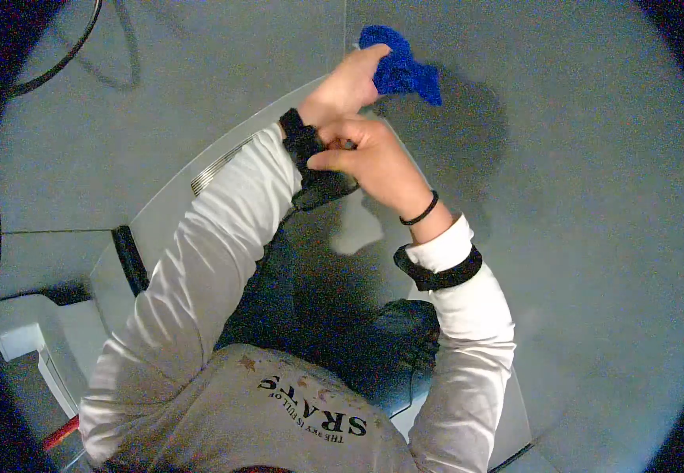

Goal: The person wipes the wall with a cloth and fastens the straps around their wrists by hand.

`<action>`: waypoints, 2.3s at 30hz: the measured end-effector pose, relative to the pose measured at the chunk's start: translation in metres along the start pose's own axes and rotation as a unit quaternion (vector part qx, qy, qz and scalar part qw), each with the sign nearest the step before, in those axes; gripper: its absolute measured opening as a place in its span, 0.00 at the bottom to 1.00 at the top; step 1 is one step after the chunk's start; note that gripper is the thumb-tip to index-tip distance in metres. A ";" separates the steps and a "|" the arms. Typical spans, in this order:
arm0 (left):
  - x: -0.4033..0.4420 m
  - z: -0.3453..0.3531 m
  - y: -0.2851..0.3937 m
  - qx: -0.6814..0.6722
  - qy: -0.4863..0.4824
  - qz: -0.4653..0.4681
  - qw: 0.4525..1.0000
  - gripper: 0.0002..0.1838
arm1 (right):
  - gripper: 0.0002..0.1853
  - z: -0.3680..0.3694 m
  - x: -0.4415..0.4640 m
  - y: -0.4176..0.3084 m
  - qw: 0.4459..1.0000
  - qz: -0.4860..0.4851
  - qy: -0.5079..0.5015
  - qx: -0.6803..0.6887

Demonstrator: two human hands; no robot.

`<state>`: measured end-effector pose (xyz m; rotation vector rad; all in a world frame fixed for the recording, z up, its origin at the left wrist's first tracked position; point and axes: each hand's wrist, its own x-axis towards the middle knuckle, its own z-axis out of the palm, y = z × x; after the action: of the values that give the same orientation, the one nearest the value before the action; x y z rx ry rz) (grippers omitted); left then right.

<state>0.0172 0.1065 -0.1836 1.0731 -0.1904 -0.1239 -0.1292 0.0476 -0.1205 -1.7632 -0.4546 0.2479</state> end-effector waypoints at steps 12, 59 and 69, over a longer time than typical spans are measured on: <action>0.012 0.011 0.023 0.339 0.115 0.201 0.912 0.15 | 0.07 0.005 0.015 -0.014 0.996 -0.068 -0.014 -0.049; -0.104 0.040 0.040 0.096 -0.152 -0.188 0.966 0.19 | 0.25 -0.156 -0.051 0.108 0.597 -0.034 -0.041 -0.801; -0.060 0.062 0.015 0.440 -0.215 0.041 0.871 0.15 | 0.19 -0.202 -0.116 0.178 0.636 -0.025 -0.141 -0.759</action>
<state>-0.0545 0.0716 -0.1476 1.9410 -0.7471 -0.2089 -0.1223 -0.2144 -0.2527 -3.3939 -1.1424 0.0410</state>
